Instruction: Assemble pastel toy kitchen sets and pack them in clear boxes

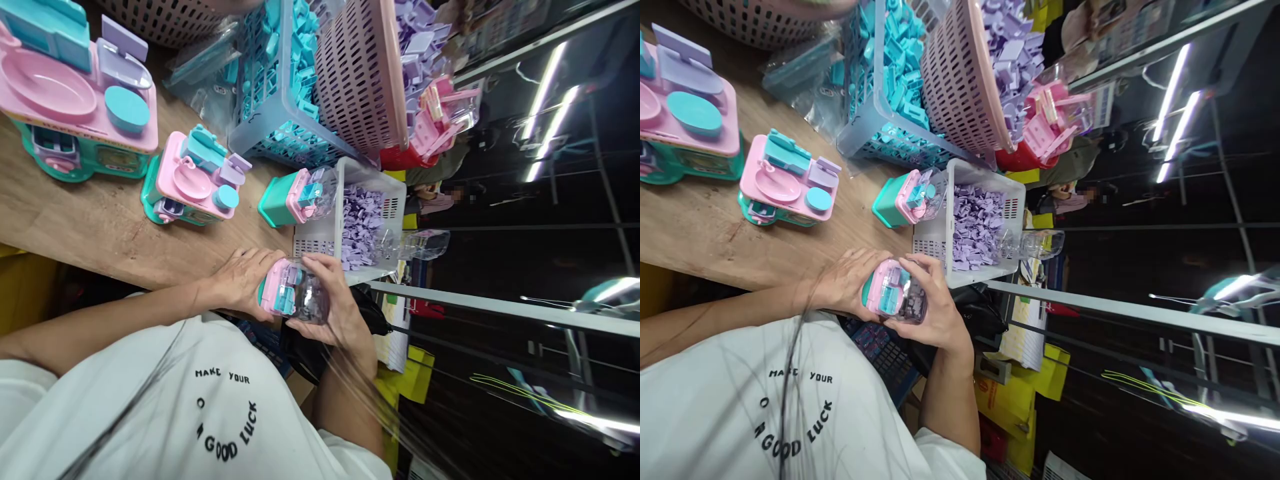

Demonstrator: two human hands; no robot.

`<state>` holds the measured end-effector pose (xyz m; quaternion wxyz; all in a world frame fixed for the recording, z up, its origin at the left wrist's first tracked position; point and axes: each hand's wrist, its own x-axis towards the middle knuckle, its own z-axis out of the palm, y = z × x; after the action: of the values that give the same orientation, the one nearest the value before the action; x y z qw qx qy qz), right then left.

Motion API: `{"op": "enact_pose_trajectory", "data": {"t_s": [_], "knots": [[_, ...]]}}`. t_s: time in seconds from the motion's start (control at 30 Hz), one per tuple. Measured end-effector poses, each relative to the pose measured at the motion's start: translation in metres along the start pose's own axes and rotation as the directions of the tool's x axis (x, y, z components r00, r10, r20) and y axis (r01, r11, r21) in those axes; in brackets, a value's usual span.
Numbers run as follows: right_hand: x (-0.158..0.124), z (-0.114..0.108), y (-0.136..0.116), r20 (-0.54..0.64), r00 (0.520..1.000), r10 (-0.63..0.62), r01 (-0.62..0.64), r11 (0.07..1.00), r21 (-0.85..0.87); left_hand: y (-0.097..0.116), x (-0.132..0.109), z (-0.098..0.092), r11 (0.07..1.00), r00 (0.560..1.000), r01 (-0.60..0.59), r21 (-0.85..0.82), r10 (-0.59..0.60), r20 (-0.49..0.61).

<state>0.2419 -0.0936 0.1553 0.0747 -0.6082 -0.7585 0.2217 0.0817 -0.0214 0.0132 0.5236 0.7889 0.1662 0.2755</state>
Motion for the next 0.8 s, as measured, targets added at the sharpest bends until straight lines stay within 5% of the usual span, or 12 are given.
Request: {"op": "enact_pose_trajectory", "data": {"t_s": [0.3,0.8], "knots": [[-0.003,0.003,-0.021,0.038,0.998,0.056,-0.043,0.958,-0.284,0.004,0.001,-0.005,1.000,1.000,0.009,0.023,-0.009,0.009],[0.006,0.002,-0.014,0.082,0.996,-0.015,0.033,0.977,-0.212,0.008,0.003,-0.007,0.999,0.999,0.022,0.029,-0.023,0.034]]}}
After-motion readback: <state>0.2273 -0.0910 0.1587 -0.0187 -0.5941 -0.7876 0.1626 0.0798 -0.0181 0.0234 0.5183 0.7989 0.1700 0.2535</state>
